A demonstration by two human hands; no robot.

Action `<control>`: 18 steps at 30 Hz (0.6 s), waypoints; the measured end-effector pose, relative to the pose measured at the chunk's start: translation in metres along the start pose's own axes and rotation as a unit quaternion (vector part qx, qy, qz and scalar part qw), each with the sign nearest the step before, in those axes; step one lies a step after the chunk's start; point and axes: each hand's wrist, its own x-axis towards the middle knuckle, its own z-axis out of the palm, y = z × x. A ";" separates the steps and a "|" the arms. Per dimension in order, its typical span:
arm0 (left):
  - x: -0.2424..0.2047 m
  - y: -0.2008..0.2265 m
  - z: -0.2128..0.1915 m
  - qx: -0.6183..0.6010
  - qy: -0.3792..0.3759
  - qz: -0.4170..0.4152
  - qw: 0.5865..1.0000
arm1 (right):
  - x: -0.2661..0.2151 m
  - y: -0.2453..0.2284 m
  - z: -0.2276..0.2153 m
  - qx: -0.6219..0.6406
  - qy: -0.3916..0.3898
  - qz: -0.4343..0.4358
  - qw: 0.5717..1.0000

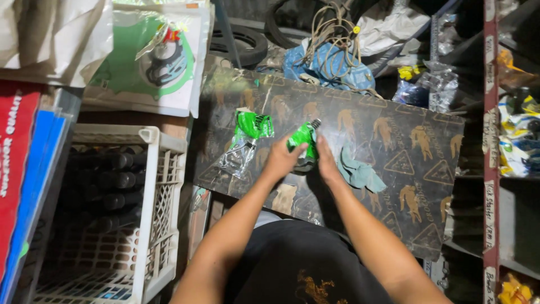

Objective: The person cleans a metal bicycle part with a cloth on a cluttered workbench. They then open a green package to retrieve another part, wipe it, and place it on a shelf. Finally, they retrieve a new part from a blue and white package and clean it with the cloth.

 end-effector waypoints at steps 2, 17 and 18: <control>0.015 -0.024 -0.002 -0.020 0.026 -0.044 0.999 | 0.007 0.038 0.011 -0.014 -0.054 -0.027 0.998; 0.053 -0.163 -0.083 -0.081 0.155 -0.070 0.982 | 0.044 0.042 0.157 -0.010 -0.109 0.029 0.994; 0.058 -0.171 -0.085 -0.043 0.171 -0.076 0.981 | 0.049 0.048 0.165 0.033 -0.112 0.036 0.992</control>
